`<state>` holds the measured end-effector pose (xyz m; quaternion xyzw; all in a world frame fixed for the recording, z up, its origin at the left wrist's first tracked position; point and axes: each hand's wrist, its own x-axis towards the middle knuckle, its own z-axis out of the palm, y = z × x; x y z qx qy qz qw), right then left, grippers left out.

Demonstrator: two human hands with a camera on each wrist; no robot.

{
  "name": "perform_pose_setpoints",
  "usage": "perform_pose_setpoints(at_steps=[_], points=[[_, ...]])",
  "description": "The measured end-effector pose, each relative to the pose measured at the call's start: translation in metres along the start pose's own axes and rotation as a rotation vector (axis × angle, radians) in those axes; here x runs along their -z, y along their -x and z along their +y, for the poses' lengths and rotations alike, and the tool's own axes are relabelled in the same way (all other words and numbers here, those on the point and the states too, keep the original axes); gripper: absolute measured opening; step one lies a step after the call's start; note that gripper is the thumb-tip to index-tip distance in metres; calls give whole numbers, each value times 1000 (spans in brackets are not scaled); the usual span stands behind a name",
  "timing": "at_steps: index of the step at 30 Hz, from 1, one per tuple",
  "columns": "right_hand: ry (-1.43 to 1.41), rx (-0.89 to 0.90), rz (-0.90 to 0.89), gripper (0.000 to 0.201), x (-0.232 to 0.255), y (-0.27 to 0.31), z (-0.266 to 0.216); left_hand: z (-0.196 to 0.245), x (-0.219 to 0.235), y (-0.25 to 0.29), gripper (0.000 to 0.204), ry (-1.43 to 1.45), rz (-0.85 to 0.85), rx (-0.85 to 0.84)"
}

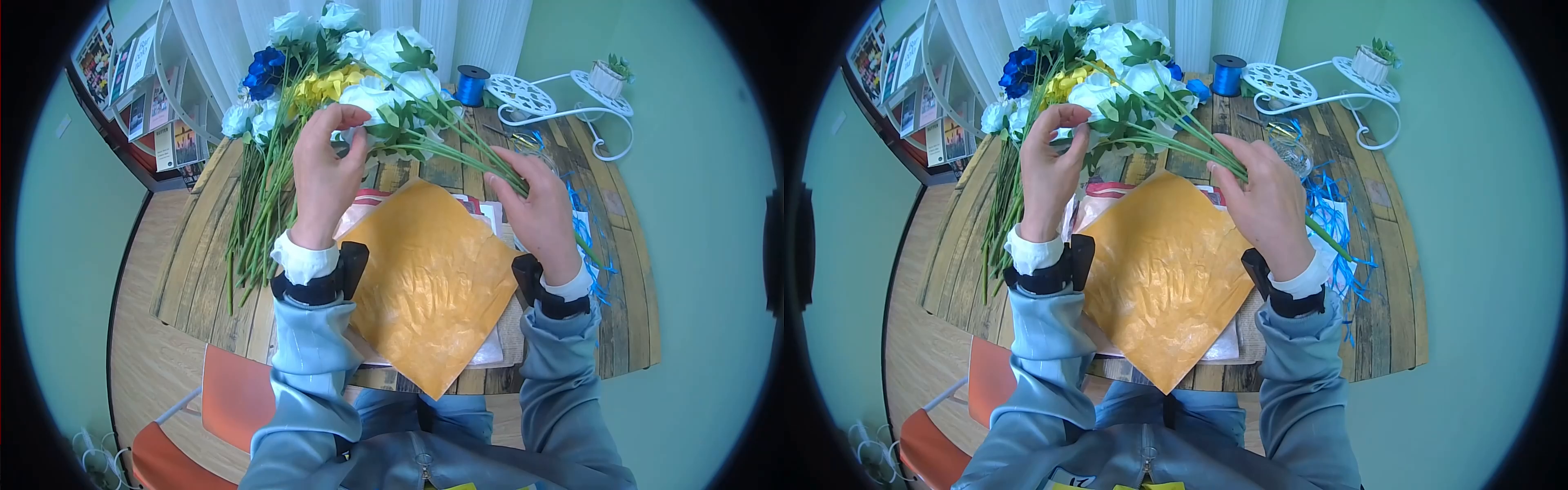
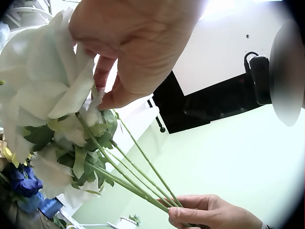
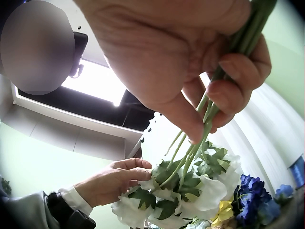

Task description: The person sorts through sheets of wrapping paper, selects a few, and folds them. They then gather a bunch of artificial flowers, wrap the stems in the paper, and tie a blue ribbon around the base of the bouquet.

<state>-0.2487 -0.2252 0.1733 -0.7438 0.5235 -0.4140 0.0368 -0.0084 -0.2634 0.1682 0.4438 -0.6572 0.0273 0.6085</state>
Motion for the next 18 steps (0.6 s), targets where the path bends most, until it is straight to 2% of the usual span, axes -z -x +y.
perform_pose_setpoints(at_steps=[3,5,8,18], points=[[-2,-7,-3,32,0,0,0,-2,2,0,10,20,-19,-29],[0,-14,-5,32,0,0,0,0,5,1,12,-1,-96,22],[12,-16,-6,32,0,0,0,0,4,0,12,39,-57,8],[16,3,3,31,0,0,1,0,5,0,20,48,-89,-16]])
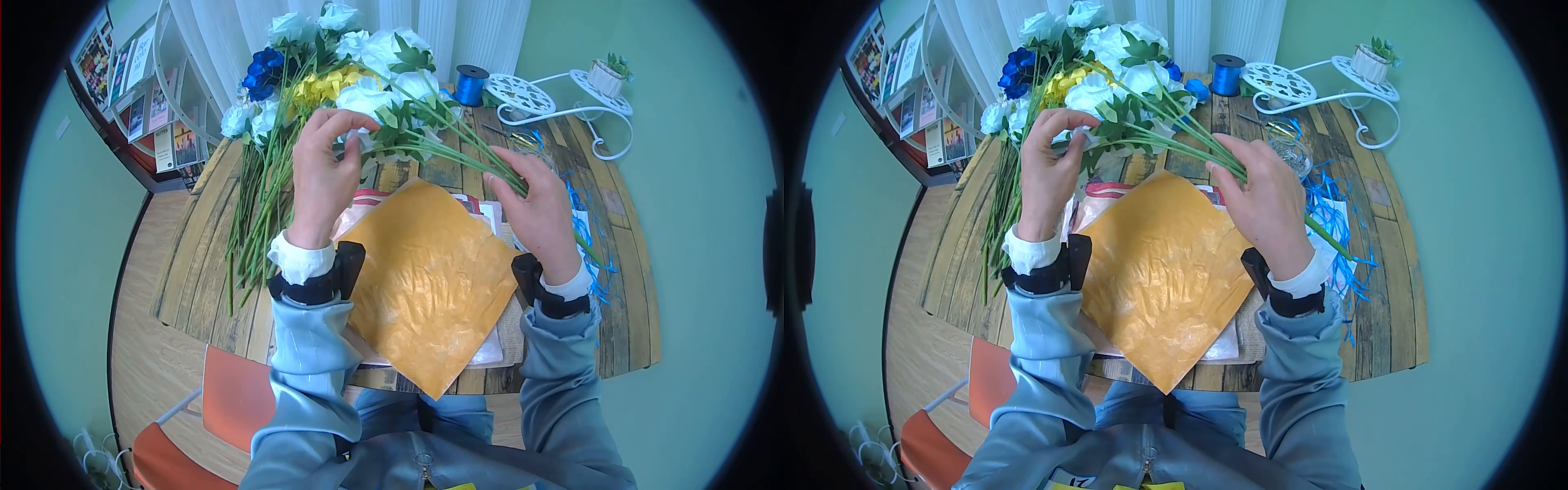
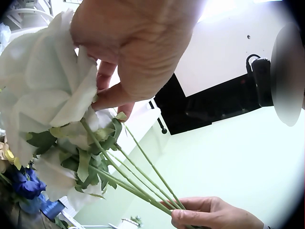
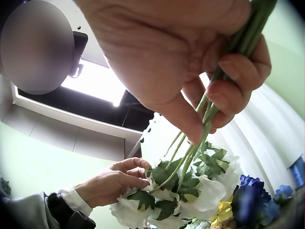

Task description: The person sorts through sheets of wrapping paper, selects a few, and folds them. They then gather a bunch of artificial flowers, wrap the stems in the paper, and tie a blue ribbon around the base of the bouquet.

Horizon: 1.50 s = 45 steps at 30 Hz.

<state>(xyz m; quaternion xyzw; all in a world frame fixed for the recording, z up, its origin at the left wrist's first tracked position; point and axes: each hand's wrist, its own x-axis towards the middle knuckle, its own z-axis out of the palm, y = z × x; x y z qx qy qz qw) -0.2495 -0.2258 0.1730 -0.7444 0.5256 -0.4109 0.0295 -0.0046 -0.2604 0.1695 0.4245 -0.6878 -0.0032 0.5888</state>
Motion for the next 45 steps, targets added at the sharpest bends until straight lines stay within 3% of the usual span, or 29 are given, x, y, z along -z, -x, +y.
perform_pose_setpoints(at_steps=[5,10,18,27,32,35,42,44,45], points=[[3,68,53,30,-2,1,3,-1,1,2,17,-91,-69,15],[-3,-5,-1,31,1,1,-1,0,-3,2,5,-34,-6,68],[14,33,2,31,0,1,-4,-3,-3,2,27,-126,9,90],[63,113,25,27,-4,6,-12,1,-6,3,37,-190,-13,314],[31,137,30,28,-5,7,-18,4,-2,0,47,-191,84,508],[3,125,52,27,-7,7,-19,2,-2,-1,46,-121,139,538],[31,137,85,26,-7,5,-15,-2,-7,0,28,-61,295,340],[32,126,78,26,-7,6,-14,-7,-6,-1,13,-97,327,105],[25,129,82,26,-8,5,-12,-8,-5,0,13,-97,326,105]])
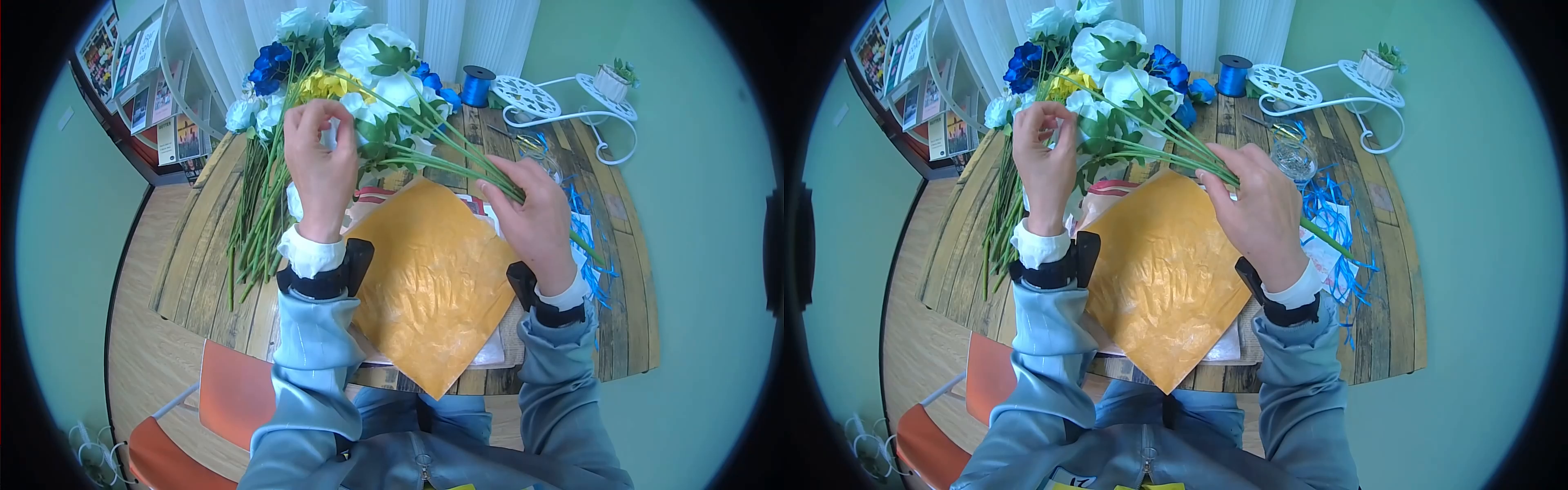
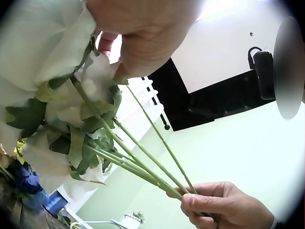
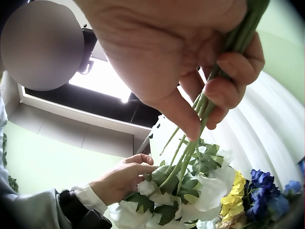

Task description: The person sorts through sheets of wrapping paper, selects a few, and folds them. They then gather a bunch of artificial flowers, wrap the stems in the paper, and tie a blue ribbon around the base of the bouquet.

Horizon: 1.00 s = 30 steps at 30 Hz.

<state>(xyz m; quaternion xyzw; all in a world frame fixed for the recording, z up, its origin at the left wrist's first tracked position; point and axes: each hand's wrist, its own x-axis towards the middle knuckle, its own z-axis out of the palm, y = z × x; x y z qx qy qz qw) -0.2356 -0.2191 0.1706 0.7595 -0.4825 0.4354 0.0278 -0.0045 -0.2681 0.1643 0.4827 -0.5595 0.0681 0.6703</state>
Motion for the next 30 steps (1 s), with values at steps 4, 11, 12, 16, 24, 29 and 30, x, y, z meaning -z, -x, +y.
perform_pose_setpoints(at_steps=[4,11,12,16,24,29,30], points=[[-52,-39,-18,26,3,-1,-3,-1,3,1,16,36,-93,-161],[-14,5,22,26,2,-1,3,-2,0,4,23,-15,-130,-56],[-25,-11,17,26,3,-1,2,-3,0,4,23,-15,-130,-56],[-43,-32,44,26,4,-2,2,-5,2,3,17,30,-150,70],[-18,-34,72,28,0,-2,0,12,4,2,55,-10,-250,151],[-42,-62,97,23,-4,-2,-4,7,-1,0,80,72,-220,161],[-46,-63,100,20,-5,-2,-4,9,-1,0,80,71,-219,161]])
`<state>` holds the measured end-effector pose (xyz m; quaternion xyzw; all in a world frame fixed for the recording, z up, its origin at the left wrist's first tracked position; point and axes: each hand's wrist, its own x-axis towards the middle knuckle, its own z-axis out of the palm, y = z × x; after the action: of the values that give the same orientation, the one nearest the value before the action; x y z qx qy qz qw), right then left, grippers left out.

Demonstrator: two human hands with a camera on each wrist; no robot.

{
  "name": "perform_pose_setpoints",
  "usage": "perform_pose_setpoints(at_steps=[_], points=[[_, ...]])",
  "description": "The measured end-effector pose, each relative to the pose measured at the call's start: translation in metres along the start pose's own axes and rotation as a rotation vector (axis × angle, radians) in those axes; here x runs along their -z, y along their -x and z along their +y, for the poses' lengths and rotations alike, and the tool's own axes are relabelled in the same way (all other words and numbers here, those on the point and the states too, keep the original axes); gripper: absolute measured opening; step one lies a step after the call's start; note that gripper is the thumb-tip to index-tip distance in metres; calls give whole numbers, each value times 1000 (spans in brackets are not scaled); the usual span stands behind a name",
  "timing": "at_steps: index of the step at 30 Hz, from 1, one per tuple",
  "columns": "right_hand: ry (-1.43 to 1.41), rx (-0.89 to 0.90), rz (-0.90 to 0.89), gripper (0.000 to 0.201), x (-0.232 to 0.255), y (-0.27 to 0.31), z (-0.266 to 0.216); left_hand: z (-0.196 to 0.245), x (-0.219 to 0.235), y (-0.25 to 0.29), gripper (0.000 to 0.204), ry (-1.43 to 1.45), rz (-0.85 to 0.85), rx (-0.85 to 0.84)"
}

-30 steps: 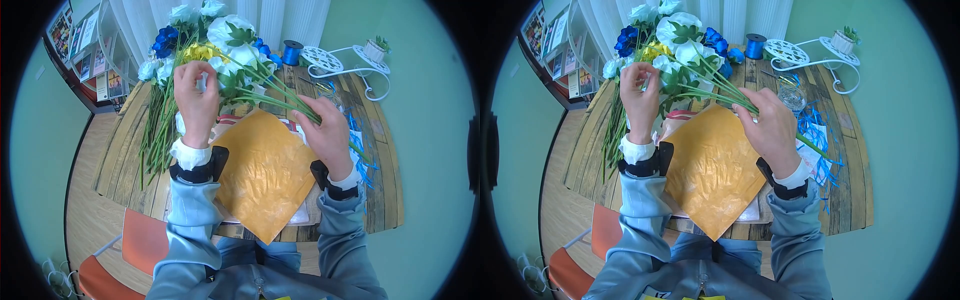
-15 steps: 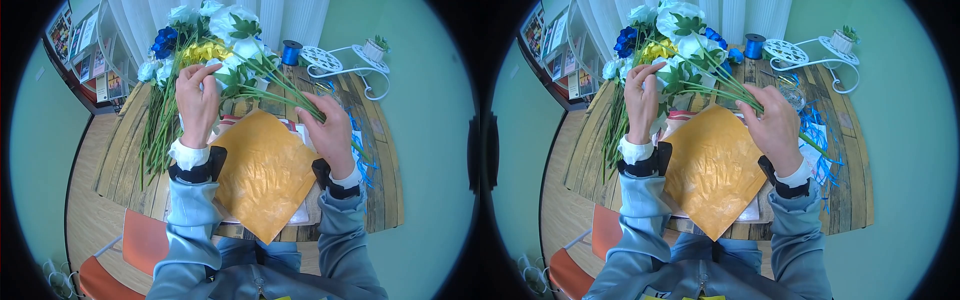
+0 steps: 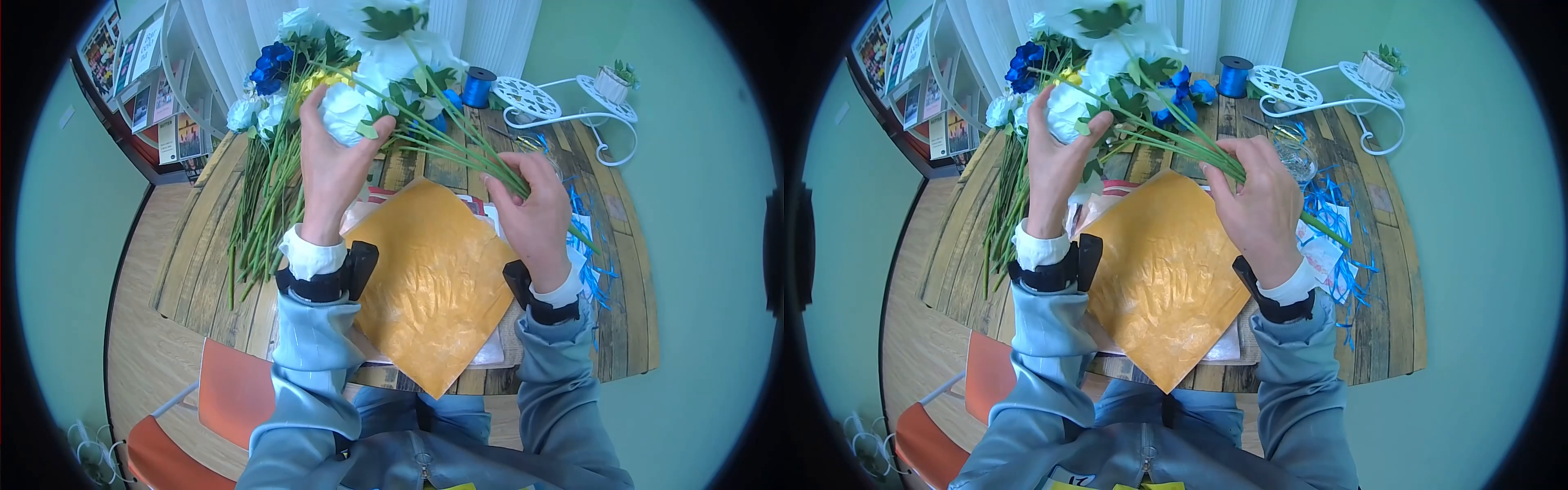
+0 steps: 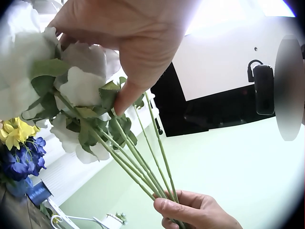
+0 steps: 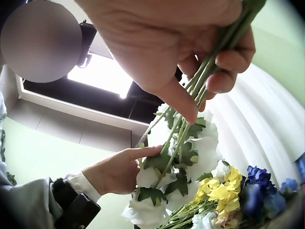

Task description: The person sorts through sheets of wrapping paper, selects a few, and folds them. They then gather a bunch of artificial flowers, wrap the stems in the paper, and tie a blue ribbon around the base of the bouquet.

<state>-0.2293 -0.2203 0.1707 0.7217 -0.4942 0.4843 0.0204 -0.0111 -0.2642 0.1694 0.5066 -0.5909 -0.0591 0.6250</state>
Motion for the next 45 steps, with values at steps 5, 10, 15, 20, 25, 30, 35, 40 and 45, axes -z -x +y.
perform_pose_setpoints(at_steps=[5,10,15,20,25,30,35,40,45], points=[[-6,55,-17,17,-3,1,2,1,0,-1,84,162,74,173],[-86,35,-207,20,-4,3,9,-11,-9,2,55,119,177,-114],[-195,-128,-300,23,0,1,3,-5,-8,1,26,405,175,189],[-320,-100,-268,33,-6,4,14,-17,-4,-1,18,466,251,114],[-383,-221,-236,35,-1,-3,9,-16,-3,-1,17,540,277,83],[-316,-229,-221,32,4,-4,9,-12,-3,-2,21,651,244,153],[-326,-144,-93,30,0,-2,10,4,1,0,52,450,179,183],[-219,-86,-89,29,3,1,-1,-7,-8,4,68,88,83,132],[-174,-71,-123,25,4,1,2,-13,-3,1,50,414,28,262]])
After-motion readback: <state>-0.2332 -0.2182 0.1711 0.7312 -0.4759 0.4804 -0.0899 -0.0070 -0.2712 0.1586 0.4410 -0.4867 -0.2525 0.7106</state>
